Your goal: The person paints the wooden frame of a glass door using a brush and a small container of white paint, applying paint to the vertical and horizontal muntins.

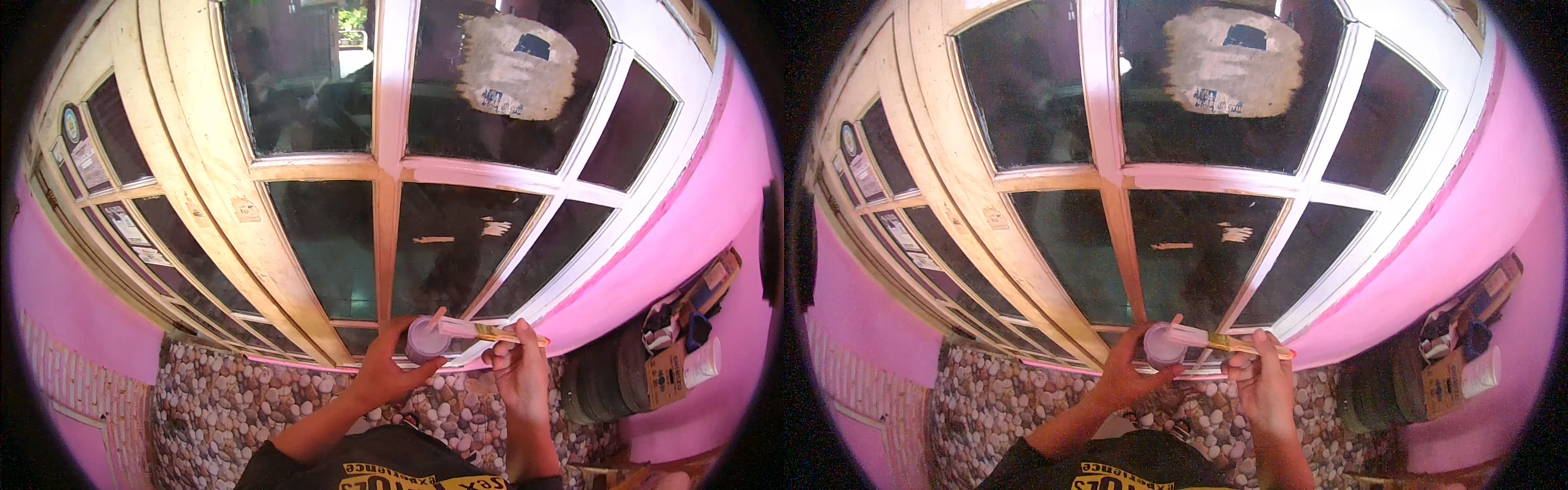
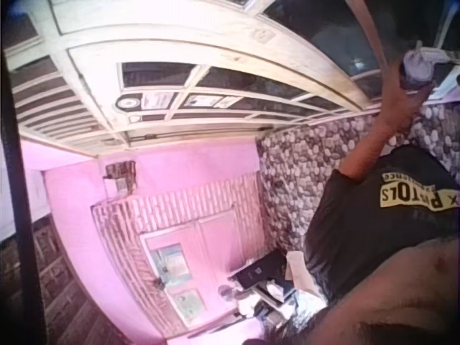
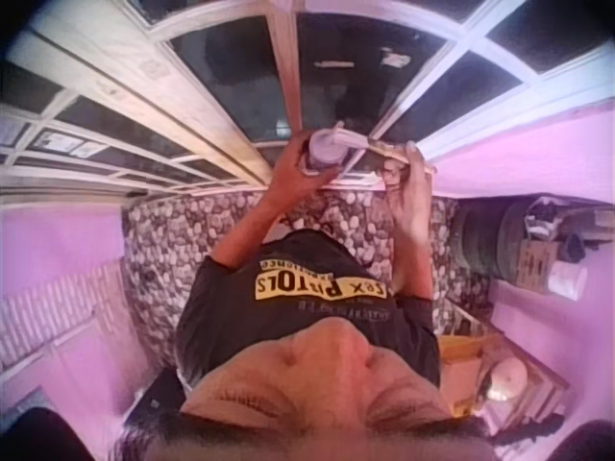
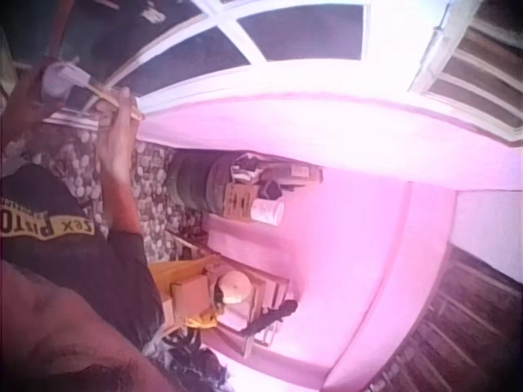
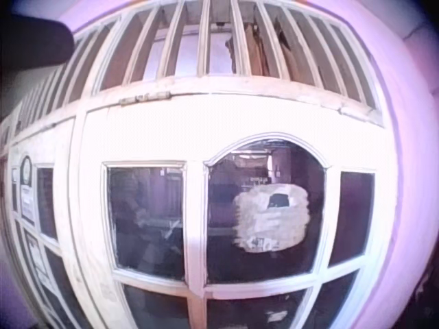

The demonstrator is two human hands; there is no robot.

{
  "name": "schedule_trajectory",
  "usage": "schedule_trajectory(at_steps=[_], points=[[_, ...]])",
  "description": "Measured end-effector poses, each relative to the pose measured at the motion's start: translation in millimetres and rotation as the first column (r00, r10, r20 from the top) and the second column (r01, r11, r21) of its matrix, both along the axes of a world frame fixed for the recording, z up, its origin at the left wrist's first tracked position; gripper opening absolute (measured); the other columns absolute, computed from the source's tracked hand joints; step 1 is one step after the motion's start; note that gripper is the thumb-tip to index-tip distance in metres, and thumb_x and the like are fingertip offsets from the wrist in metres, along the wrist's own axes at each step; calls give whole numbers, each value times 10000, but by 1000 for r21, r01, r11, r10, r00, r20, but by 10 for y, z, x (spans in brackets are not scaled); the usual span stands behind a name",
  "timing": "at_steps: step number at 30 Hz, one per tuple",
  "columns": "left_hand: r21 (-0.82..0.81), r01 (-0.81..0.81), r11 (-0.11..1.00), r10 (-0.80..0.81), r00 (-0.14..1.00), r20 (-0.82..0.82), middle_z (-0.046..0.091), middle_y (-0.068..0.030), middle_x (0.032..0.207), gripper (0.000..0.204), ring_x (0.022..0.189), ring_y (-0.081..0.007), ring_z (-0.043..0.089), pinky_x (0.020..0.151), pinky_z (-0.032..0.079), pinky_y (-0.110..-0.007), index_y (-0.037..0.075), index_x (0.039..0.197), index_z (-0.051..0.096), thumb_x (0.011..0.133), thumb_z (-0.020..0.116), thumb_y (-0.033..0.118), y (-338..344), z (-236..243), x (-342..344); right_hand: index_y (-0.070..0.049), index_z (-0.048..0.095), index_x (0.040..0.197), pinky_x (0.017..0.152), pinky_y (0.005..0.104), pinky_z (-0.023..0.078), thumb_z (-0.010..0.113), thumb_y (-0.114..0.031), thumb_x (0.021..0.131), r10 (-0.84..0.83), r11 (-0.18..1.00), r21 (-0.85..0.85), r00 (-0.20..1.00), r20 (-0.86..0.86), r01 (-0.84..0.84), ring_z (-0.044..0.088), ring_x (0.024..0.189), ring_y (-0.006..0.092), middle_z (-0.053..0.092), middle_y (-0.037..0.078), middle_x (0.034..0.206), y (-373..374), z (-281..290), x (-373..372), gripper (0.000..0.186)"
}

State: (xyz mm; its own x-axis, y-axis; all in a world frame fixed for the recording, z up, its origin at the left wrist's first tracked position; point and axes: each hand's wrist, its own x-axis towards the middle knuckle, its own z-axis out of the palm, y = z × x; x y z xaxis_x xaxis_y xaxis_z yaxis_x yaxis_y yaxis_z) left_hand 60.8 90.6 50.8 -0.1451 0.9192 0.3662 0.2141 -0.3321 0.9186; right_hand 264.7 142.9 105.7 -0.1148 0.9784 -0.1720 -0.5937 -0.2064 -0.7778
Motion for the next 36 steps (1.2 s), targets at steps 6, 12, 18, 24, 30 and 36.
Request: schedule_trajectory(at_steps=[6,12,18,24,30,36], points=[[13,-40,999,40,999,-29,609,-147,1209,678,1131,-238,612,966,485,-351,6,1315,517,766,875,181,7,47,53,-43,613,980,627,341,559,608,-258,1006,88,994,70,986,-142,-79,640,587,174,669,72,705,162,-13,28,216],[-11,1,1000,-1,1000,-8,588,-142,1252,756,1170,-220,589,1014,466,-360,-9,1357,459,764,886,188,50,42,-101,-28,613,1037,648,351,569,601,-242,1013,101,977,205,975,-196,-60,684,667,195,701,108,822,219,313,-240,216],[-17,-42,999,41,998,-55,601,-136,1237,731,1147,-206,598,996,476,-357,-9,1336,486,762,887,201,12,40,-341,6,619,1108,690,357,585,614,-206,1012,79,875,483,989,-128,-8,713,768,228,710,134,908,331,604,-633,232],[-43,-10,999,9,999,-31,628,-122,1186,700,1118,-208,616,971,486,-352,-4,1300,515,752,893,212,-31,55,-566,58,613,1139,743,355,598,628,-169,1006,-195,678,730,979,65,86,719,814,234,710,177,988,321,770,-943,264],[-55,48,997,-50,998,-37,587,-159,1231,755,1163,-247,601,1000,480,-363,2,1339,491,758,895,264,-43,-56,-731,74,602,1132,763,329,598,640,-46,973,-427,479,876,887,177,56,717,833,220,705,192,1002,346,698,-1016,202],[-30,37,999,-40,993,-107,623,-142,1186,723,1100,-226,633,956,508,-376,-17,1287,521,743,903,267,-45,22,-807,55,623,1060,715,317,577,664,-4,936,-644,292,945,761,78,150,711,819,228,693,217,985,240,622,-972,143]])
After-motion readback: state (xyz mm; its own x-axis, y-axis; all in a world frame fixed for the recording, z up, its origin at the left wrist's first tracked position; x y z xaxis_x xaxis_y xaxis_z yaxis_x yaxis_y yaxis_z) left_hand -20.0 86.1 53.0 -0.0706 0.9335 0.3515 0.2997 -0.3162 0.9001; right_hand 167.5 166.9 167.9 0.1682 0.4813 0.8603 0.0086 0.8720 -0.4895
